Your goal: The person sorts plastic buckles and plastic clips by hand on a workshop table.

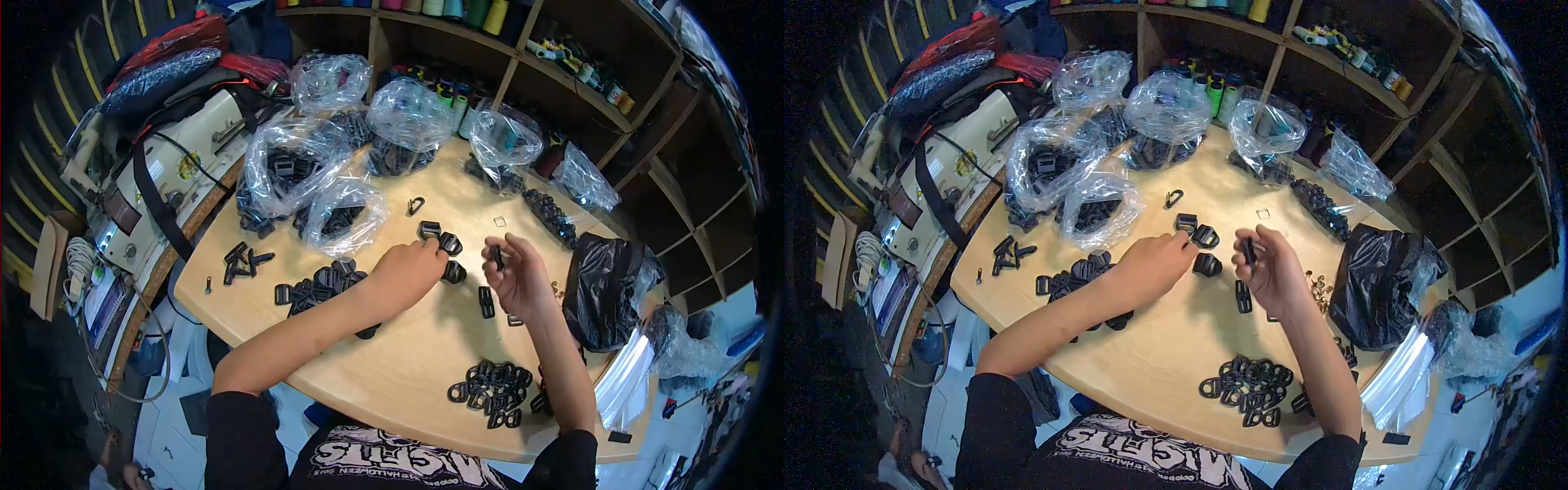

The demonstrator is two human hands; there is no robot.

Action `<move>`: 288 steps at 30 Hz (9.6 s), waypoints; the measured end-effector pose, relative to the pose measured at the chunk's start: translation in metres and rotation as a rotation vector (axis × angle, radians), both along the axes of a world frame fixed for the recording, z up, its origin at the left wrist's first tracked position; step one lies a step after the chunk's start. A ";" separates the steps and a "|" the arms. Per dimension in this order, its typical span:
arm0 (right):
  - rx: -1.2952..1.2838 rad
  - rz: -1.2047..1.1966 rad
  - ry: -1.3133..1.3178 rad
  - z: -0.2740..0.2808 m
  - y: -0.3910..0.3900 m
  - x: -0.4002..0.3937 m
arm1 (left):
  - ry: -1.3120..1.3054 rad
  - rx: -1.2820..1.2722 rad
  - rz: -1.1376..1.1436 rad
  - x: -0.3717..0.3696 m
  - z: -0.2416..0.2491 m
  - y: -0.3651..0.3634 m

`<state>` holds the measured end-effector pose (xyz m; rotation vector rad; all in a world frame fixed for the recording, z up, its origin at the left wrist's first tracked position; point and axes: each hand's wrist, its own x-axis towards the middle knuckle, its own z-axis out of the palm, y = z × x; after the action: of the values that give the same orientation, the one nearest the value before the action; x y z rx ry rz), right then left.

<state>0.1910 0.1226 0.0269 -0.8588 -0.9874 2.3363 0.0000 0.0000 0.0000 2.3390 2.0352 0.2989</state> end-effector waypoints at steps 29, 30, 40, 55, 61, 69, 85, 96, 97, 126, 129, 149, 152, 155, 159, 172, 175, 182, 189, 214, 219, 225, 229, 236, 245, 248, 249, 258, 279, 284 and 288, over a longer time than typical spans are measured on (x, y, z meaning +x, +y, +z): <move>-0.382 -0.373 0.418 0.019 -0.051 0.028 | -0.308 0.141 -0.103 -0.015 0.053 0.016; -0.355 -0.374 0.437 0.018 -0.047 0.036 | -0.286 0.052 -0.068 -0.011 0.048 0.012; -0.283 -0.408 0.374 0.012 -0.056 0.058 | 0.109 0.087 -0.002 0.024 0.014 0.029; -0.307 -0.408 0.376 0.007 -0.065 0.056 | 0.023 0.191 0.068 0.027 -0.022 0.050; -0.303 -0.402 0.371 0.006 -0.067 0.053 | 0.056 0.226 0.102 0.034 -0.025 0.054; -0.297 -0.375 0.396 0.000 -0.069 0.053 | 0.019 0.050 0.181 0.054 -0.011 0.058; -0.310 -0.496 0.342 -0.021 -0.072 0.002 | -0.637 0.335 0.064 0.039 0.069 0.049; -0.408 -0.222 0.403 0.016 -0.067 -0.088 | -0.428 0.345 -0.082 0.010 0.066 0.009; -0.359 -0.251 0.298 0.017 -0.067 -0.096 | -0.429 0.356 -0.072 0.008 0.061 0.008; 0.768 0.084 0.014 0.062 -0.035 -0.291 | -0.536 0.856 0.764 -0.136 0.077 -0.152; 0.704 0.125 0.022 0.089 -0.030 -0.231 | -0.516 0.878 0.679 -0.130 0.069 -0.143; 1.474 0.541 -0.462 -0.008 -0.097 -0.059 | -0.383 0.317 0.544 -0.036 0.007 -0.179; 1.645 0.514 -0.391 -0.018 -0.112 -0.067 | -0.281 0.449 0.624 -0.020 -0.002 -0.175; 1.735 0.521 -0.422 -0.032 -0.122 -0.068 | -0.258 0.443 0.704 -0.013 -0.011 -0.177; 1.701 0.585 -0.430 -0.032 -0.121 -0.072 | -0.241 0.416 0.759 -0.009 -0.017 -0.177; 1.668 0.617 -0.428 -0.036 -0.127 -0.076 | -0.273 0.284 0.757 -0.010 -0.020 -0.168; 1.705 0.576 -0.446 -0.041 -0.128 -0.082 | -0.289 0.287 0.720 -0.020 -0.015 -0.169; 1.792 0.567 -0.379 -0.053 -0.135 -0.107 | -0.239 0.214 0.634 -0.034 -0.022 -0.154; 1.799 0.342 -0.254 -0.032 -0.111 -0.096 | -0.304 0.316 0.622 -0.036 -0.005 -0.156; 1.394 -0.135 -1.115 -0.024 -0.179 0.135 | -0.761 0.216 -0.066 0.077 -0.004 -0.121; 1.531 0.081 -1.177 -0.028 -0.169 0.115 | -0.754 0.257 0.088 0.056 0.020 -0.127; 1.555 0.039 -1.136 -0.027 -0.160 0.106 | -0.757 0.266 0.028 0.071 0.003 -0.125; 1.529 -0.021 -1.132 -0.039 -0.162 0.106 | -0.788 0.165 -0.055 0.090 -0.004 -0.120; 1.649 -0.020 -1.093 -0.048 -0.160 0.101 | -0.693 0.046 -0.015 0.114 -0.009 -0.112; 1.676 0.014 -0.963 -0.048 -0.154 0.097 | -0.509 0.134 -0.099 0.130 -0.010 -0.094; 1.691 0.002 -0.933 -0.045 -0.151 0.097 | -0.528 0.150 -0.097 0.132 -0.015 -0.093; 1.692 -0.001 -0.917 -0.047 -0.150 0.096 | -0.516 0.150 -0.089 0.131 -0.014 -0.093; 1.640 -0.032 -0.938 -0.047 -0.151 0.091 | -1.249 0.051 0.278 0.142 -0.016 -0.105; 1.838 -0.206 -0.840 -0.051 -0.113 0.075 | -0.913 0.399 0.205 0.065 0.019 -0.119; 1.680 -0.296 -0.742 -0.045 -0.100 0.073 | -0.859 0.775 0.463 0.020 0.027 -0.124; 1.142 -0.357 -0.697 -0.029 -0.088 0.068 | -0.517 0.843 0.544 -0.020 0.030 -0.121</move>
<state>0.2594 0.0344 -0.0023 -1.1605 -1.9169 0.8396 -0.0196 -0.1213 0.0300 1.5636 2.4573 1.8484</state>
